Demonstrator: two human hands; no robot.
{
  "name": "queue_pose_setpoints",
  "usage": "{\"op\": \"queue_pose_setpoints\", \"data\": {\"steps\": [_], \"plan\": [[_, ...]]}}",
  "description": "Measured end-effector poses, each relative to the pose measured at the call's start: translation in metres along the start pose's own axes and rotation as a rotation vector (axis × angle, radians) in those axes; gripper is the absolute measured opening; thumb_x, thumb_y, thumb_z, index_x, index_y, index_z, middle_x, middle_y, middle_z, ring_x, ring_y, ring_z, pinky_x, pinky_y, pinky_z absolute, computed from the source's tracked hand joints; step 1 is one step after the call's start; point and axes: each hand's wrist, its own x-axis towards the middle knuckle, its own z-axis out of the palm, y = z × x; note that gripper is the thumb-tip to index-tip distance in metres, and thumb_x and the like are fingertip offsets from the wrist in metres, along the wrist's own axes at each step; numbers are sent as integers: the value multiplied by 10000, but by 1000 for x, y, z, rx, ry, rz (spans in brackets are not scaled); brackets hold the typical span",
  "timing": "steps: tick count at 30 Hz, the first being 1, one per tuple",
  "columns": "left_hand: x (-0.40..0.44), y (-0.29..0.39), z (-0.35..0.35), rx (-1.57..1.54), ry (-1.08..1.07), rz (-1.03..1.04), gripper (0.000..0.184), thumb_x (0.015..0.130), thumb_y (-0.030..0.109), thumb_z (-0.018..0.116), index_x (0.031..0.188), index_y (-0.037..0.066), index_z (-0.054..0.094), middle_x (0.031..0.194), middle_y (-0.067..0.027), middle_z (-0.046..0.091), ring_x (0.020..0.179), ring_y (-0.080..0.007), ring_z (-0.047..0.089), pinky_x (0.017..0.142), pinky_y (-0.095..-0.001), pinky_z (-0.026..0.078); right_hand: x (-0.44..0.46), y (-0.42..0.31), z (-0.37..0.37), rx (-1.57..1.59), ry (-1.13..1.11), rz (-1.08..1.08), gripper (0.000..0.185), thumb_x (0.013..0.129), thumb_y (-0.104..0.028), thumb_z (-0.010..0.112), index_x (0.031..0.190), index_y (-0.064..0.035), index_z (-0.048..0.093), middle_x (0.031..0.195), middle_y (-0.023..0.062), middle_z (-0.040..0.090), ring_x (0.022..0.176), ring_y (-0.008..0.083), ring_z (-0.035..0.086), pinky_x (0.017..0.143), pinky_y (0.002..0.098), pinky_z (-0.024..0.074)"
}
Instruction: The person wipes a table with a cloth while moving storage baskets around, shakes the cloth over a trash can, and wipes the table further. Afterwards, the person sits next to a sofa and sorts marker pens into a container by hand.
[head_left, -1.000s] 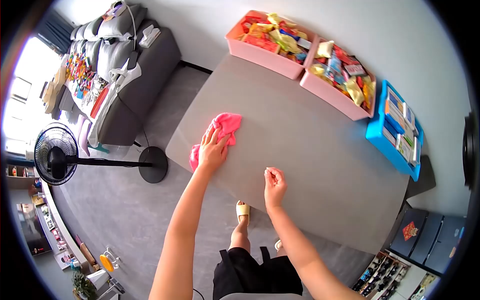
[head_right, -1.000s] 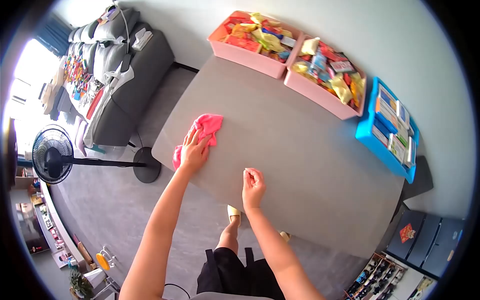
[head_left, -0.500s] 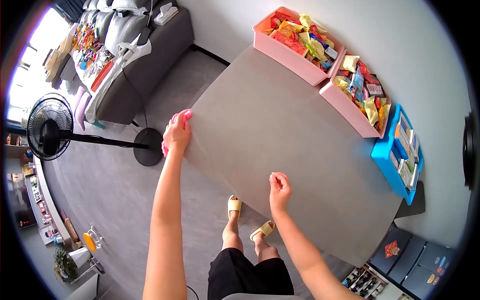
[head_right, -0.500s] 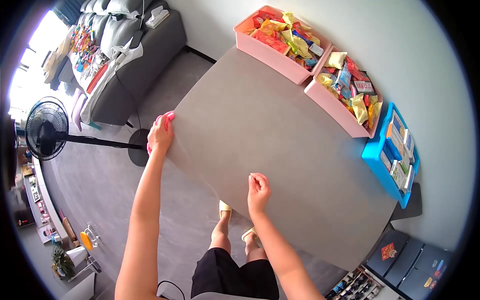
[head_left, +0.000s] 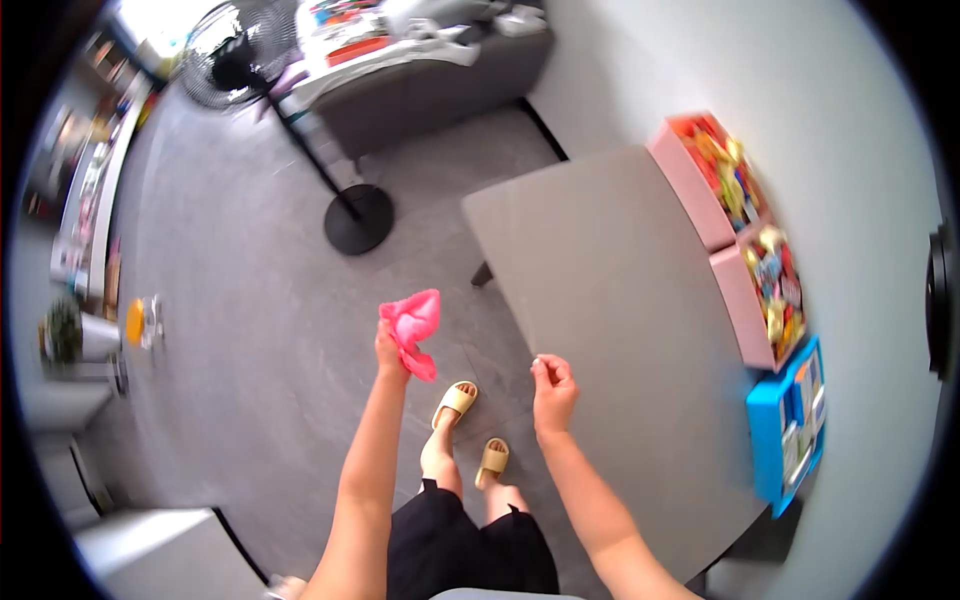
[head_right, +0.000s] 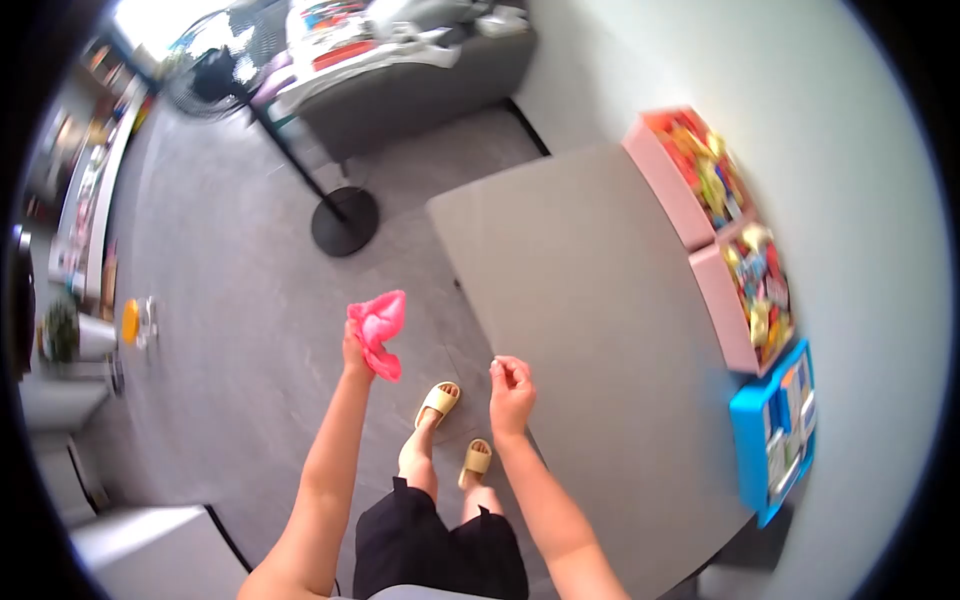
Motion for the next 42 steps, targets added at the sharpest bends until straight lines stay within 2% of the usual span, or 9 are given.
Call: {"op": "queue_pose_setpoints", "data": {"steps": [2, 9, 17, 19, 23, 30, 35, 41, 42], "plan": [[-35, -2, -62, -66, -28, -66, 408, 922, 375, 399, 1148, 59, 521, 956, -78, 614, 739, -186, 602, 536, -306, 483, -32, 0, 26, -36, -148, -2, 76, 851, -46, 629, 904, 3, 651, 893, 5, 613, 773, 77, 581, 720, 219, 481], [-144, 40, -267, -429, 284, 12, 331, 879, 388, 441, 1000, 102, 555, 801, -45, 583, 649, -182, 574, 496, -332, 464, -197, 41, 143, -166, -736, 141, 85, 831, -57, 663, 874, 14, 682, 880, 14, 627, 734, 69, 580, 680, 204, 481], [-252, 92, -557, -854, 728, 354, 342, 831, 354, 493, 1021, 82, 576, 869, -42, 598, 783, -168, 583, 647, -299, 483, -472, 131, 291, -348, -1292, 254, 132, 819, -69, 674, 914, 23, 675, 804, 38, 659, 735, 100, 603, 711, 231, 496], [-308, 127, -598, -886, 848, 294, 264, 834, 327, 503, 924, 94, 588, 737, -19, 559, 616, -153, 541, 518, -290, 451, -545, 157, 315, -441, -1428, 259, 172, 828, -92, 664, 940, 39, 671, 816, 56, 663, 752, 119, 616, 724, 245, 504], [-363, 139, -747, -1012, 907, 599, 286, 883, 324, 467, 1015, 96, 579, 911, -17, 615, 804, -150, 588, 697, -311, 494, -713, 191, 359, -528, -1608, 386, 202, 828, -101, 664, 953, 59, 663, 831, 75, 667, 769, 136, 626, 748, 254, 515], [-484, 201, -884, -1245, 1169, 938, 351, 915, 328, 433, 1132, 68, 529, 999, -60, 600, 882, -185, 589, 709, -309, 498, -925, 204, 423, -781, -1923, 288, 213, 830, -96, 656, 939, 87, 641, 819, 89, 651, 741, 145, 626, 732, 253, 536], [-556, 147, -994, -1341, 1229, 1189, 350, 927, 303, 396, 1149, 61, 519, 1039, -64, 582, 946, -184, 564, 792, -335, 476, -1082, 242, 418, -962, -2129, 244, 234, 824, -100, 653, 954, 94, 634, 859, 94, 640, 772, 149, 622, 742, 244, 525], [-666, 108, -1153, -1357, 1207, 1127, 378, 880, 378, 463, 1144, 113, 521, 1017, -33, 590, 848, -158, 568, 635, -304, 479, -1309, 337, 364, -1177, -2337, -4, 244, 832, -109, 635, 1003, 65, 639, 866, 74, 644, 835, 140, 623, 766, 248, 504], [-687, 115, -1196, -1368, 1225, 1125, 389, 875, 388, 473, 1152, 119, 520, 1018, -33, 593, 847, -159, 571, 628, -301, 481, -1347, 367, 352, -1062, -2353, 158, 247, 838, -126, 633, 994, 64, 645, 892, 77, 646, 844, 144, 625, 756, 239, 491]]}}
